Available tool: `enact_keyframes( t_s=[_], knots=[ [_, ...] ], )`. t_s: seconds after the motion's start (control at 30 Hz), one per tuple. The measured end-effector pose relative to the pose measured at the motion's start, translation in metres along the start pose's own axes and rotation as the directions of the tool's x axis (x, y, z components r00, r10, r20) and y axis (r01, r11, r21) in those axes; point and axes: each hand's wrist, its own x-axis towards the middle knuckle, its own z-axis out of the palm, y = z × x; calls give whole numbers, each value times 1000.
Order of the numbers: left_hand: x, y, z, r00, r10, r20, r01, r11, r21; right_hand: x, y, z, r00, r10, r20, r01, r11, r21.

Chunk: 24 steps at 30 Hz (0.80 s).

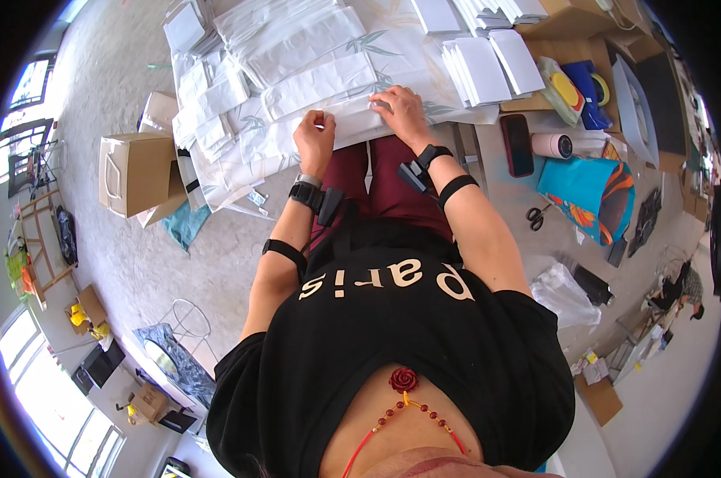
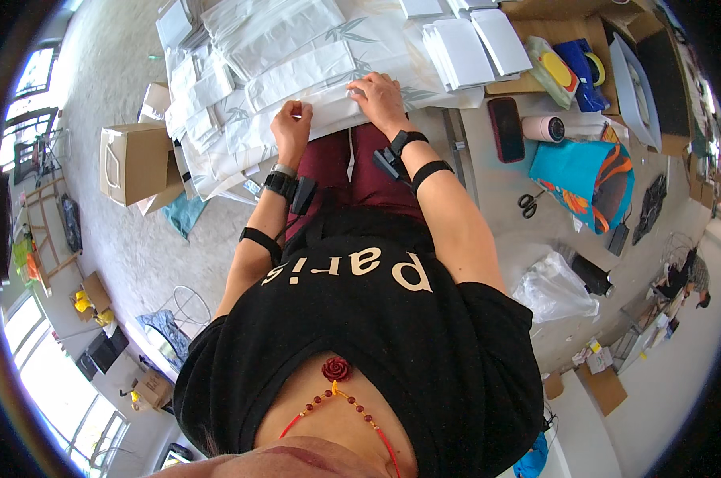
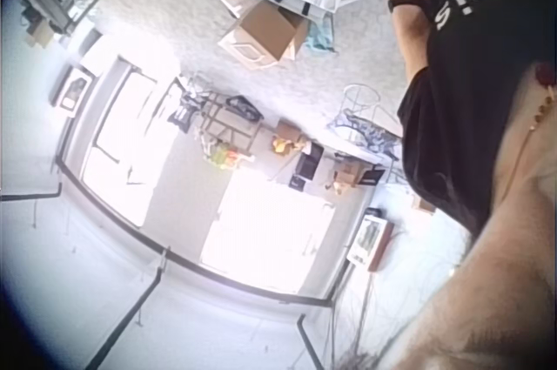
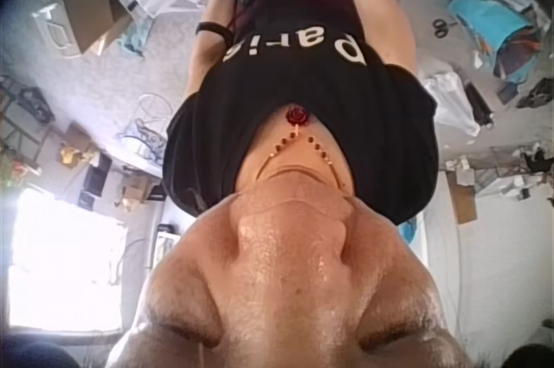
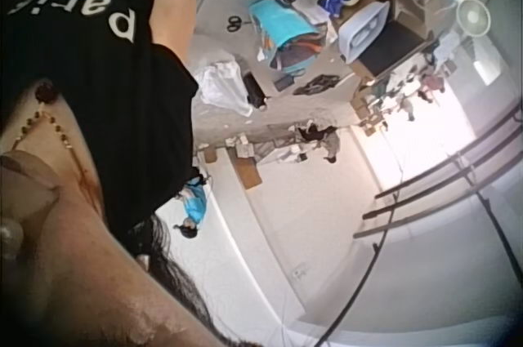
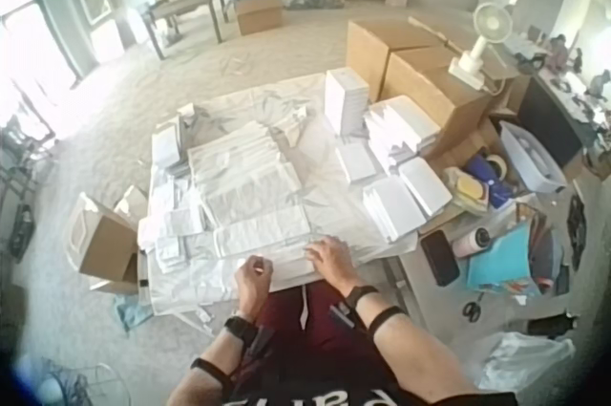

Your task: Organizing and stacking white shipping envelopes or bags on a table.

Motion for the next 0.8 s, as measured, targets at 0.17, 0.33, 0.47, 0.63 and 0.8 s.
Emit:
enact_keyframes(
  t_s=[0.17, 0.33, 0.47, 0.63, 0.8],
  knots=[
    [1, -6, 1, 1000, -16, 16, 16, 1000, 13, -1, 5, -1, 999, -36, 23, 35, 999, 6],
    [-1, -5, -3, 1000, 21, -11, -20, 999, 46, -1, 13, -11, 990, -102, 98, 97, 994, 51],
    [-6, -5, -12, 999, -15, -41, 17, 999, 35, 0, 18, -15, 980, -112, 163, 103, 993, 64],
    [-11, -39, -51, 973, -25, -229, 35, 999, 41, 1, 19, -18, 972, -122, 202, 116, 992, 40],
    [-7, -90, -97, 883, -37, -468, 201, 931, 304, 2, 22, -17, 962, -136, 236, 133, 991, 29]
  ],
)
